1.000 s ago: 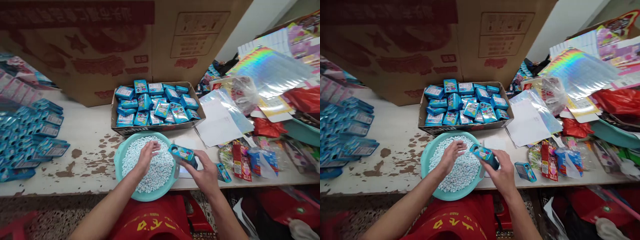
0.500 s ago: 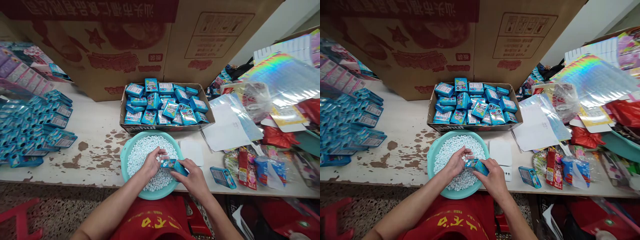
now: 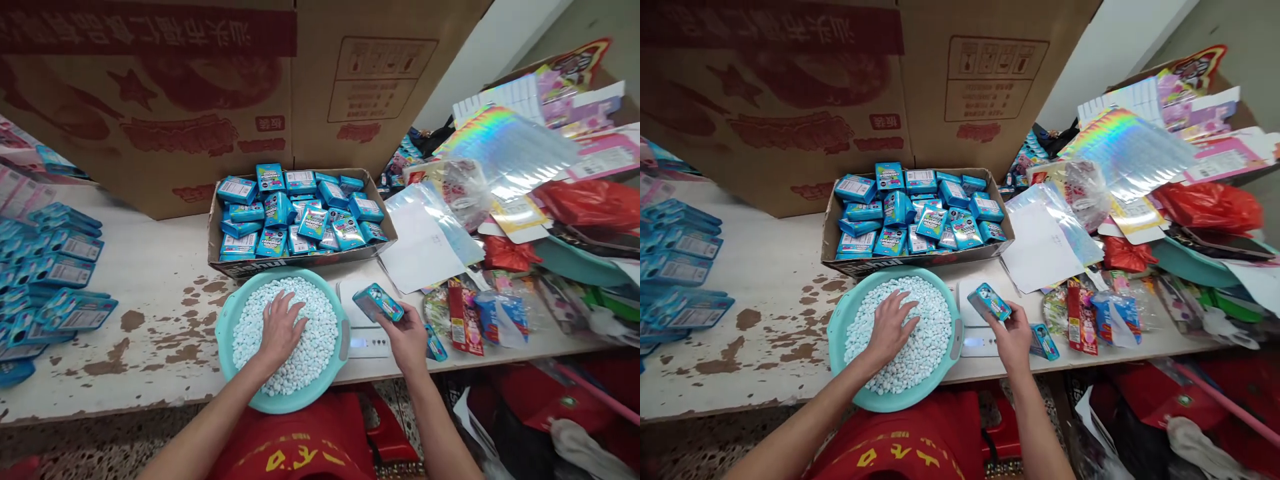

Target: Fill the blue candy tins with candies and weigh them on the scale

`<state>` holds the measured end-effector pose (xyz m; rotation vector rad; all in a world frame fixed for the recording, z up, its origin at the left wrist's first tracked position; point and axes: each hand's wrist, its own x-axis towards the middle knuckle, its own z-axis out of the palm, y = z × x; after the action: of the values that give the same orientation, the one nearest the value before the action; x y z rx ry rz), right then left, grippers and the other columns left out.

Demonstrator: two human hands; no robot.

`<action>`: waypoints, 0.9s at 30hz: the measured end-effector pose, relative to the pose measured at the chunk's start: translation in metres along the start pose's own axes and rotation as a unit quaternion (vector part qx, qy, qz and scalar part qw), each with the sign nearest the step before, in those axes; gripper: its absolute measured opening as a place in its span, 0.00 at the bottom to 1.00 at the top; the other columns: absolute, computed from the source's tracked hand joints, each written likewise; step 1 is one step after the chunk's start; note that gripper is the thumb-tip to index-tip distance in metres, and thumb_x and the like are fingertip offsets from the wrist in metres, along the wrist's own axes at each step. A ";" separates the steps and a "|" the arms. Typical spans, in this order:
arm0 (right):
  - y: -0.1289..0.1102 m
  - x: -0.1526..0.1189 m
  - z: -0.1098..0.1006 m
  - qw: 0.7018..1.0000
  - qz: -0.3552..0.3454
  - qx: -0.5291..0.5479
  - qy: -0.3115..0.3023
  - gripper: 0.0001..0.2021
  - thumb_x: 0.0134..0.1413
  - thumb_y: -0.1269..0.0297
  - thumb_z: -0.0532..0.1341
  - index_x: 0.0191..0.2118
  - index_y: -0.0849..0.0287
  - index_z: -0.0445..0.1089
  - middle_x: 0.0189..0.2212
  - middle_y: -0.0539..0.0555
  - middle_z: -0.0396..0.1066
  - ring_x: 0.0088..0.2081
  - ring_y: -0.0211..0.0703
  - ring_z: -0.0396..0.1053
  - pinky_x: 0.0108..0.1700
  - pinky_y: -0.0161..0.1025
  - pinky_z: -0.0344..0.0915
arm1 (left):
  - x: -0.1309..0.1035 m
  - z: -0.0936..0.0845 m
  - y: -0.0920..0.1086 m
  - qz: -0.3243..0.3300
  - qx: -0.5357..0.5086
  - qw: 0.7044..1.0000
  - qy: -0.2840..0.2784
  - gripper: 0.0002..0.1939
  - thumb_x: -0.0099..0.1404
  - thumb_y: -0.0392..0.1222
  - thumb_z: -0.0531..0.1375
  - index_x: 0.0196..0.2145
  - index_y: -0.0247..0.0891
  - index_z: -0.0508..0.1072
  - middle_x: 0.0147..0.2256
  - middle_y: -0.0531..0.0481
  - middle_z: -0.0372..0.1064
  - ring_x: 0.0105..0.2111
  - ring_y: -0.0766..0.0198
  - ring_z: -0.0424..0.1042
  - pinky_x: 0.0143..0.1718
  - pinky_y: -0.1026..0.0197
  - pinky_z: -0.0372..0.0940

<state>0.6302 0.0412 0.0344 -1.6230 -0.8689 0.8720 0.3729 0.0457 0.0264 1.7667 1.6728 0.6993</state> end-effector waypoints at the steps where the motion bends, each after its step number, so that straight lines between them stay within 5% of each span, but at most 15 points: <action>1: 0.011 0.010 0.001 1.000 -0.002 0.004 0.019 0.24 0.32 0.57 0.70 0.38 0.58 0.64 0.32 0.51 0.70 0.35 0.45 0.69 0.41 0.46 0.67 | 0.001 0.001 -0.002 0.014 0.024 0.999 -0.016 0.12 0.60 0.42 0.57 0.42 0.44 0.74 0.51 0.45 0.66 0.56 0.48 0.57 0.56 0.44 0.51; 7: 0.051 0.037 0.013 1.000 0.011 0.011 0.025 0.24 0.32 0.55 0.69 0.37 0.60 0.63 0.31 0.52 0.69 0.34 0.45 0.69 0.42 0.48 0.67 | 0.007 0.008 -0.007 0.030 0.063 0.996 -0.054 0.12 0.63 0.45 0.54 0.41 0.44 0.74 0.46 0.46 0.70 0.48 0.53 0.65 0.52 0.48 0.58; 12: 0.051 0.017 0.001 0.999 -0.005 -0.028 0.035 0.29 0.36 0.54 0.68 0.45 0.61 0.63 0.47 0.61 0.65 0.48 0.49 0.65 0.51 0.50 0.63 | 0.011 0.006 -0.008 0.023 0.055 0.997 -0.056 0.11 0.64 0.45 0.54 0.40 0.43 0.74 0.44 0.47 0.71 0.47 0.54 0.67 0.51 0.49 0.58; 15: 0.043 0.000 -0.015 0.992 -0.050 -0.095 0.063 0.22 0.46 0.53 0.63 0.45 0.61 0.64 0.47 0.61 0.65 0.47 0.48 0.65 0.47 0.49 0.66 | 0.013 0.006 -0.007 0.022 0.049 0.997 -0.048 0.11 0.64 0.46 0.53 0.39 0.43 0.73 0.44 0.48 0.72 0.46 0.54 0.67 0.50 0.50 0.59; 18: 0.035 -0.015 -0.035 0.961 -0.141 -0.210 0.108 0.17 0.51 0.53 0.61 0.42 0.60 0.66 0.45 0.61 0.65 0.47 0.50 0.65 0.46 0.51 0.65 | 0.016 0.008 -0.005 0.031 0.039 0.998 -0.041 0.12 0.65 0.46 0.52 0.39 0.42 0.73 0.43 0.48 0.72 0.46 0.55 0.68 0.49 0.51 0.60; 21: 0.034 -0.022 -0.061 0.893 -0.215 -0.344 0.193 0.20 0.51 0.50 0.61 0.44 0.61 0.67 0.48 0.65 0.64 0.52 0.57 0.60 0.52 0.57 0.57 | 0.019 0.010 -0.003 0.052 0.024 0.998 -0.033 0.12 0.65 0.45 0.52 0.38 0.41 0.73 0.41 0.48 0.73 0.45 0.57 0.69 0.48 0.53 0.61; 23: 0.040 -0.023 -0.079 0.862 -0.220 -0.391 0.238 0.25 0.50 0.46 0.60 0.46 0.63 0.66 0.49 0.67 0.63 0.53 0.60 0.59 0.53 0.60 0.53 | 0.023 0.012 0.000 0.067 0.014 0.997 -0.027 0.11 0.65 0.44 0.52 0.37 0.41 0.73 0.40 0.48 0.73 0.44 0.58 0.69 0.48 0.54 0.62; 27: 0.063 -0.021 -0.104 0.857 -0.175 -0.410 0.257 0.35 0.47 0.38 0.57 0.50 0.66 0.63 0.50 0.70 0.62 0.54 0.63 0.58 0.54 0.60 0.51 | 0.032 0.017 0.008 0.091 -0.005 0.996 -0.015 0.10 0.65 0.43 0.52 0.37 0.40 0.73 0.39 0.49 0.73 0.43 0.59 0.69 0.47 0.56 0.62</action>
<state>0.7187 -0.0355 -0.0055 -2.1634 -1.1628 -0.2689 0.3928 0.0766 0.0195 1.9307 1.4975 0.7549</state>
